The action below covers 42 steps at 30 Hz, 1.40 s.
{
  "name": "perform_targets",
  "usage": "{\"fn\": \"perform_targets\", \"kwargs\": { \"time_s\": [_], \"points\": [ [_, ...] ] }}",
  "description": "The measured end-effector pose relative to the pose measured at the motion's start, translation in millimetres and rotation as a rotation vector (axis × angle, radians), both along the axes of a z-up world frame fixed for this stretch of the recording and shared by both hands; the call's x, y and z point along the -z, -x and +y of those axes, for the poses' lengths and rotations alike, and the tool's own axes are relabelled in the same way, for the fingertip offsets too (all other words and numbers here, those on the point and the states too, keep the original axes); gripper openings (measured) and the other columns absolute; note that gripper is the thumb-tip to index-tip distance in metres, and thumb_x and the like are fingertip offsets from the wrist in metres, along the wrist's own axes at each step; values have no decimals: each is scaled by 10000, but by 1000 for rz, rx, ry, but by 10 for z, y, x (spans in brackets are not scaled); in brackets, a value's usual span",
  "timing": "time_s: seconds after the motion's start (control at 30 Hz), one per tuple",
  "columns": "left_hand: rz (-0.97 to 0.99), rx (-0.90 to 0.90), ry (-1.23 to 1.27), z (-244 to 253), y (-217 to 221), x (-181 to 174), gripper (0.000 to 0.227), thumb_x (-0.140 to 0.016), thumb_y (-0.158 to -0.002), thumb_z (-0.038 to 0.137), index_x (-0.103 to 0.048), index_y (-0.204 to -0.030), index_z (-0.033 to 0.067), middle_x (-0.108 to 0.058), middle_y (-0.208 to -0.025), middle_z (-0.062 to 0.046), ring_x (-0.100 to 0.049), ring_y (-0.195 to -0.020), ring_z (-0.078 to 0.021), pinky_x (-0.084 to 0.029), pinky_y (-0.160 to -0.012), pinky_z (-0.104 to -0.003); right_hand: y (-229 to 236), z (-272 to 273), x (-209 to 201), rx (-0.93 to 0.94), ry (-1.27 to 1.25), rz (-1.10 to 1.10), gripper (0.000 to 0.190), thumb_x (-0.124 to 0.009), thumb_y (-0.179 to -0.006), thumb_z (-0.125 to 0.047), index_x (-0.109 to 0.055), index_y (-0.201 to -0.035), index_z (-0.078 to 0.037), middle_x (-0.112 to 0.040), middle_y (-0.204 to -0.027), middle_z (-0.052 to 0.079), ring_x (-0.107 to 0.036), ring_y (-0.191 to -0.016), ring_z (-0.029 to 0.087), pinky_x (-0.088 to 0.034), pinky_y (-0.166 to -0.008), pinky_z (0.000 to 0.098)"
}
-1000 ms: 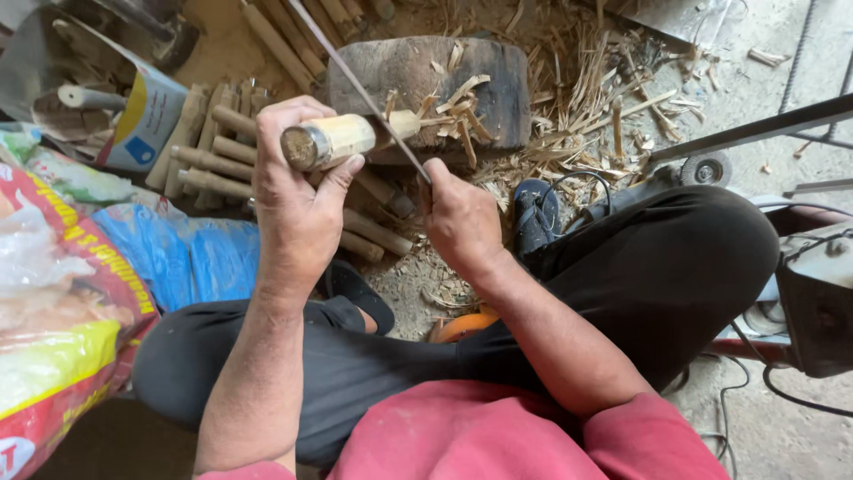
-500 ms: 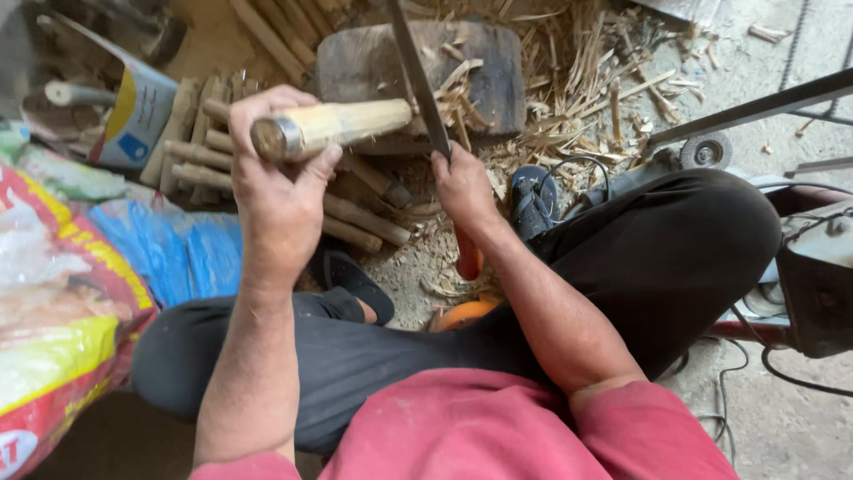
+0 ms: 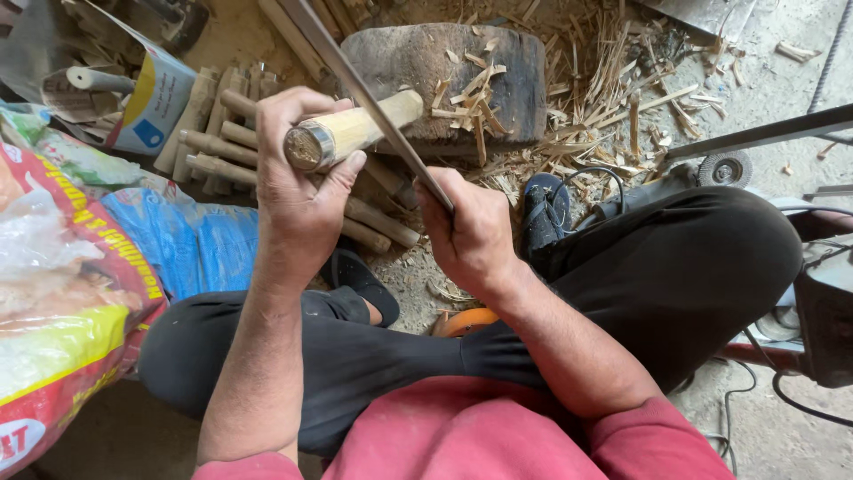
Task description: The person uses a knife to shave and shape a cylindrical wooden dowel, rotating it to remove thin shavings and smooth the surface. The person works while seated on the floor in a workshop area.
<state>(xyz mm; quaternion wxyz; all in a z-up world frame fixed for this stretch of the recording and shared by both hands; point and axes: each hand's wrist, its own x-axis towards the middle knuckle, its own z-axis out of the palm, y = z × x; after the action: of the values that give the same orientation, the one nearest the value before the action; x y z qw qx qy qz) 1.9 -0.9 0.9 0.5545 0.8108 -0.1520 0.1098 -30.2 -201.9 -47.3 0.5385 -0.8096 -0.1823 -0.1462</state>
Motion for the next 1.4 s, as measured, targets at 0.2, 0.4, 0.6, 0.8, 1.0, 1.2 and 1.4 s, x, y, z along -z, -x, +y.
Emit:
{"fn": "perform_targets", "kwargs": {
  "time_s": [0.2, 0.4, 0.6, 0.8, 1.0, 1.2, 1.4],
  "points": [
    [-8, -5, 25, -25, -14, -11, 429, -797, -1046, 42, -466, -1320, 62, -564, -1354, -78, -592, -1258, -183, -522, -1126, -328, -40, 50, 10, 21, 26, 107, 90, -654, -1039, -45, -616, -1121, -50, -605, -740, 130, -649, -617, 272, -494, -567, 361],
    [-2, -98, -118, -41, -45, 18, 474, -828, -994, 43, -486, -1321, 66, -628, -1320, -82, -663, -1181, -185, -582, -1036, -319, 45, 20, -60, 0, 11, 100, 51, -622, -1043, -45, -607, -1091, -44, -615, -721, 115, -661, -600, 243, -487, -552, 353],
    [-41, -66, -65, -53, -68, 55, 495, -832, -995, 28, -465, -1324, 77, -600, -1311, -74, -652, -1138, -176, -590, -1041, -322, -41, 86, -78, 25, 76, -41, 78, -633, -1018, -18, -598, -1087, -28, -617, -750, 128, -655, -642, 288, -490, -571, 378],
    [-110, -105, -218, -66, -111, 55, 515, -847, -989, 2, -458, -1317, 84, -572, -1256, -56, -631, -1171, -183, -565, -996, -309, -42, 79, -116, 14, 78, 60, 100, -669, -1014, 13, -627, -1097, -24, -620, -740, 116, -654, -610, 269, -488, -557, 370],
    [-64, 1, -86, -92, -83, 95, 539, -783, -990, -21, -432, -1382, 90, -549, -1319, -82, -605, -1209, -195, -581, -1045, -315, 102, -36, -228, -23, -40, -79, 125, -611, -1030, 25, -610, -1150, -10, -629, -811, 121, -653, -645, 232, -492, -591, 340],
    [67, 153, 174, -48, -74, 110, 464, -668, -1076, -80, -401, -1418, 84, -527, -1460, -107, -562, -1341, -191, -520, -1161, -318, 27, -25, -182, 17, -77, 130, 34, -610, -1070, -31, -623, -1099, -20, -561, -712, 73, -568, -570, 147, -458, -541, 316],
    [197, 10, -2, -27, -190, 158, 454, -723, -1001, 86, -447, -1361, 97, -431, -1333, -146, -575, -1262, -198, -576, -1034, -353, 16, -62, -62, 7, -307, 437, 104, -540, -1086, -93, -627, -1093, -35, -546, -629, -36, -500, -509, 31, -396, -451, 241]
  ]
}}
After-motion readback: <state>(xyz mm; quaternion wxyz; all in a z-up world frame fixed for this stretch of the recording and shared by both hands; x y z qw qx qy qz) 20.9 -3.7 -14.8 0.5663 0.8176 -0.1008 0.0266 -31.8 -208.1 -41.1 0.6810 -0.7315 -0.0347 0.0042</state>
